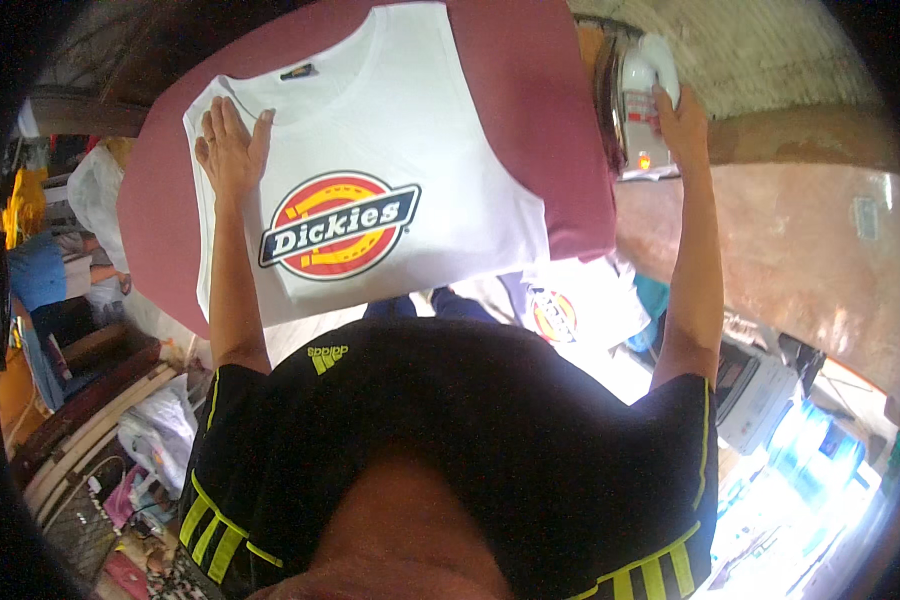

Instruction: The person irons a white t-shirt with a Dickies logo on a pink ironing board. They use a white electric iron to smooth the fabric, repeatedly adjusting the shirt's position and flipping it over to iron different sections.

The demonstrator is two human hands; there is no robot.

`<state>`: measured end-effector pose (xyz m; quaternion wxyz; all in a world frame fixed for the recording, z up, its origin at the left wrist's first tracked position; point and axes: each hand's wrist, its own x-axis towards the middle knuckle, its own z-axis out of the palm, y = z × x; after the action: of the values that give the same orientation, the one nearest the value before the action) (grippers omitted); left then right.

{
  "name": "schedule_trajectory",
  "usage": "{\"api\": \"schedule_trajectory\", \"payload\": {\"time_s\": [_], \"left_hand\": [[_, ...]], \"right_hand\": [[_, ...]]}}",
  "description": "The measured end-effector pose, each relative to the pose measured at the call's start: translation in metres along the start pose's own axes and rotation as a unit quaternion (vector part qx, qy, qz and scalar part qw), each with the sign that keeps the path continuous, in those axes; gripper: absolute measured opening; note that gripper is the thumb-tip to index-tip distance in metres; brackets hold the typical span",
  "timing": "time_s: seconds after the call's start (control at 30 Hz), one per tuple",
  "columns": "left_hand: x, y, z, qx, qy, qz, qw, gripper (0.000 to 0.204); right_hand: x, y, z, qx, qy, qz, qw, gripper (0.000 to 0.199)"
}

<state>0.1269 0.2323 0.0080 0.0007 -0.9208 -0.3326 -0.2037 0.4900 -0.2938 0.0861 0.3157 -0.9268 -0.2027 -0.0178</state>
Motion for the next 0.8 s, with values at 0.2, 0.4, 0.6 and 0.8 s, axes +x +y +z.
{"api": "schedule_trajectory", "payload": {"time_s": [0.2,0.4,0.6,0.8], "left_hand": [[0.001,0.008,0.004,0.023,-0.011,-0.009,1.000,0.096],[0.001,0.006,-0.002,0.028,-0.009,-0.018,0.999,0.095],[0.000,0.007,-0.002,-0.004,-0.007,-0.009,1.000,0.096],[-0.001,0.012,-0.008,-0.020,-0.006,-0.008,1.000,0.096]], "right_hand": [[-0.008,-0.037,-0.025,0.143,-0.086,0.110,0.980,0.038],[-0.070,-0.141,-0.035,0.068,-0.084,0.031,0.994,0.036],[-0.113,-0.204,0.043,-0.035,-0.047,-0.152,0.987,0.032],[-0.068,-0.242,0.117,-0.019,0.003,-0.185,0.983,0.034]]}}
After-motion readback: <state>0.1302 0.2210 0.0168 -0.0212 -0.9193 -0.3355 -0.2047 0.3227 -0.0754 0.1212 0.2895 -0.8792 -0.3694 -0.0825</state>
